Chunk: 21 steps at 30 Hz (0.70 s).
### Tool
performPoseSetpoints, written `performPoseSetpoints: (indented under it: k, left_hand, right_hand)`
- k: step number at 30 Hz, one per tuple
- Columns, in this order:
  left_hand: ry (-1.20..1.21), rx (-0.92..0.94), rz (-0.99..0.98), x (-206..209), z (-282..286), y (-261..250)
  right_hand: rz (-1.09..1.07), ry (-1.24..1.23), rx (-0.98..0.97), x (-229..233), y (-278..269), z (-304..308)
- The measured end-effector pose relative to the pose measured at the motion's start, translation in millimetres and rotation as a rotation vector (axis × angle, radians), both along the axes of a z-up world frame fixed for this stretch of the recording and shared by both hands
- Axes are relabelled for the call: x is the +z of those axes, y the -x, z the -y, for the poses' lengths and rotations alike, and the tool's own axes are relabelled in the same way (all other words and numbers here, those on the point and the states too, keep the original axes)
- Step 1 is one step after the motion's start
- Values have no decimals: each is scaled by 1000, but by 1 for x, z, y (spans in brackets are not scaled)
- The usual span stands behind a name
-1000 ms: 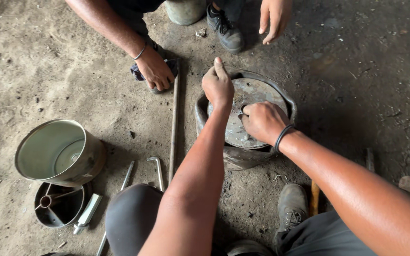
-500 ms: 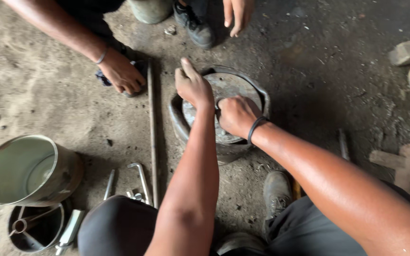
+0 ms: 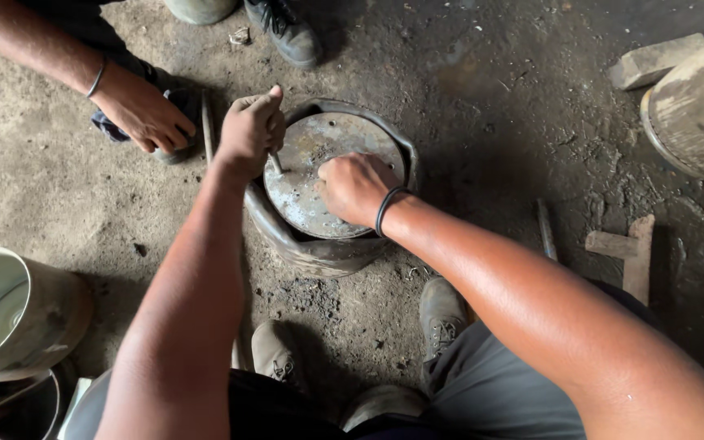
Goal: The person sits on the ground and uses a metal rod to manipulate a central hole in a circular metal plate attached to a cylindrical container. Another person assists by holding the rod. The person then lifts the container to inspect the underside.
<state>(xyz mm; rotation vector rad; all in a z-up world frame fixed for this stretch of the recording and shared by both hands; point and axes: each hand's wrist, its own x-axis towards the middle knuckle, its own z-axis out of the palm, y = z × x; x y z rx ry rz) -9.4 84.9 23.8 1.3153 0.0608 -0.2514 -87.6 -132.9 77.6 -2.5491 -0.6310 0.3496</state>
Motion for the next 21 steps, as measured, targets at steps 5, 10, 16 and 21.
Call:
performPoseSetpoints:
  k: [5, 10, 16, 21]
  left_hand:
    - [-472, 590, 306, -16, 31, 1]
    - [-514, 1155, 389, -39, 82, -7]
    - [-535, 889, 418, -56, 37, -21]
    - [-231, 377, 280, -32, 10, -8]
  right_hand:
    - [15, -17, -3, -5, 2, -2]
    - [70, -19, -17, -14, 0, 0]
    - [91, -85, -16, -7, 1, -4]
    - [43, -81, -5, -6, 2, -4]
